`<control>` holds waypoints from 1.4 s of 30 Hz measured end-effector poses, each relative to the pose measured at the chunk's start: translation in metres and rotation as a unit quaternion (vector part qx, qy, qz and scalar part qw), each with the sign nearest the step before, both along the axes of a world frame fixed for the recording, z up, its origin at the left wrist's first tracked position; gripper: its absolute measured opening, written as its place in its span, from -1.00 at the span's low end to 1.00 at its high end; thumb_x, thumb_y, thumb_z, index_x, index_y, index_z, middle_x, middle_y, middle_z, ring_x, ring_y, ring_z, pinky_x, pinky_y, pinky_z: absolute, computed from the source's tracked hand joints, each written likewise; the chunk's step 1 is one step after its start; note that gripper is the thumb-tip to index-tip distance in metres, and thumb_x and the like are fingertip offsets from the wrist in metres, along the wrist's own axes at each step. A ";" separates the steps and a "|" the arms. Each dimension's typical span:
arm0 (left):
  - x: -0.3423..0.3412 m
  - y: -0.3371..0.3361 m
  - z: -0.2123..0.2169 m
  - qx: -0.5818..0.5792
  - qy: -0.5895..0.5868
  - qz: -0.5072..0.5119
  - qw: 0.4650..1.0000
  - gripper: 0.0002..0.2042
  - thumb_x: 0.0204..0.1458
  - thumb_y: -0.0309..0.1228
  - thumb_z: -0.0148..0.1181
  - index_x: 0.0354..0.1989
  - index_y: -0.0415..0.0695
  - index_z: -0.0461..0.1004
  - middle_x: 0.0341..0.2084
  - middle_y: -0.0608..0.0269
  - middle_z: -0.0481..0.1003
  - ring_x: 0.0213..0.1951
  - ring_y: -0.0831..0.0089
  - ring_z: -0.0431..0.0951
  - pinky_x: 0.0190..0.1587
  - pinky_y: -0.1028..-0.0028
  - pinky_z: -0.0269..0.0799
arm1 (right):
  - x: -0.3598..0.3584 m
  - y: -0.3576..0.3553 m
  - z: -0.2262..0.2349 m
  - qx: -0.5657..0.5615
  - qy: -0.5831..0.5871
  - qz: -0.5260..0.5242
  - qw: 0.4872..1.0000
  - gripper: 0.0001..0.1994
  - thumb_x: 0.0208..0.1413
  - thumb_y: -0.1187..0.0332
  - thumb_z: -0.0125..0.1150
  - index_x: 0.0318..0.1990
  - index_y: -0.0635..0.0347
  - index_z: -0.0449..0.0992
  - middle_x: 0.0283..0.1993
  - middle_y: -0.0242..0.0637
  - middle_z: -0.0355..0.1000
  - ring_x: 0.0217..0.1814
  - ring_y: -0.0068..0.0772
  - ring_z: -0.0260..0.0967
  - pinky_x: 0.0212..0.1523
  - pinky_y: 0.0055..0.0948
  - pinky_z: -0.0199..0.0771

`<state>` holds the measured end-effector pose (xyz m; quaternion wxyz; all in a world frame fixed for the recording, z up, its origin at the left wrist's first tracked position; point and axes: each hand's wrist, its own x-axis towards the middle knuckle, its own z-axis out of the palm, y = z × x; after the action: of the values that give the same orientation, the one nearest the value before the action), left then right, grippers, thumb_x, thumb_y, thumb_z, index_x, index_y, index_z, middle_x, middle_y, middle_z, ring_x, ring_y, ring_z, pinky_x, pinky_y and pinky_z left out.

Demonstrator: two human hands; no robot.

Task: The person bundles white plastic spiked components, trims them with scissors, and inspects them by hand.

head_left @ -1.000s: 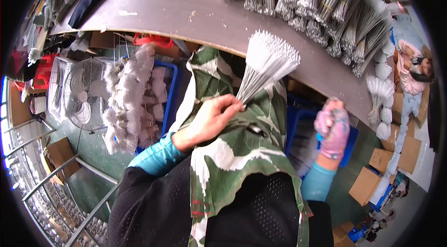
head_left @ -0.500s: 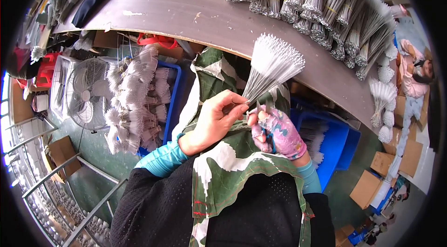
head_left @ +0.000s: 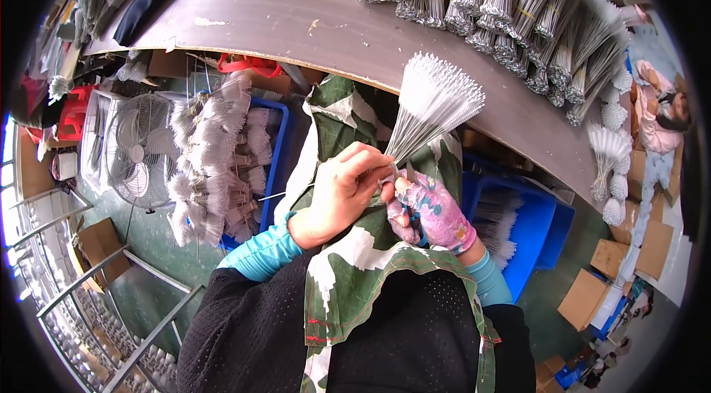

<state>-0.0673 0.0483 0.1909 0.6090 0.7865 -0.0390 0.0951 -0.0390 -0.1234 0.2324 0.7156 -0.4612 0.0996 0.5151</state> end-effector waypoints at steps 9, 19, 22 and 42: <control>-0.002 -0.002 0.005 0.012 -0.029 0.005 0.999 -0.80 -0.10 -0.67 0.23 -0.27 -0.21 0.50 -0.43 0.17 0.48 -0.43 0.28 0.56 -0.43 0.44 0.47 | -0.011 0.000 -0.005 -0.016 -0.029 -0.025 0.999 -0.74 0.30 0.17 -0.05 -0.24 0.18 0.39 -0.62 -0.45 0.21 -0.72 -0.62 0.12 -0.72 -0.61 0.08; -0.003 0.011 0.003 0.032 0.016 0.057 0.998 -0.93 0.00 -0.63 0.22 -0.37 -0.21 0.48 -0.51 0.27 0.41 -0.56 0.57 0.30 -0.52 0.59 0.21 | 0.014 -0.030 -0.007 -0.061 -0.109 -0.281 0.951 -0.77 0.30 0.22 -0.07 -0.28 0.18 0.36 -0.67 -0.48 0.14 -0.79 -0.59 0.04 -0.81 -0.57 0.00; 0.003 0.013 0.006 0.038 0.024 0.045 0.998 -0.90 -0.03 -0.63 0.25 -0.34 -0.20 0.50 -0.50 0.26 0.42 -0.56 0.56 0.33 -0.53 0.58 0.23 | 0.007 -0.025 -0.015 0.021 -0.094 -0.217 0.971 -0.79 0.30 0.23 -0.05 -0.26 0.19 0.36 -0.65 -0.44 0.18 -0.75 -0.58 0.09 -0.78 -0.58 0.05; 0.020 0.032 0.034 0.107 0.082 -0.093 0.987 -0.92 0.00 -0.46 0.24 -0.34 -0.14 0.49 -0.44 0.21 0.46 -0.45 0.25 0.55 -0.42 0.39 0.45 | 0.025 0.020 -0.020 -0.187 -0.423 -0.091 0.882 -0.90 0.21 0.42 0.08 -0.22 0.25 0.42 -0.52 -0.30 0.38 -0.53 -0.48 0.37 -0.49 -0.47 0.36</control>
<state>-0.0477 0.0802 0.2253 0.5284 0.8454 -0.0718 -0.0311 -0.0144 -0.1035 0.2124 0.6337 -0.7495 -0.0764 0.1756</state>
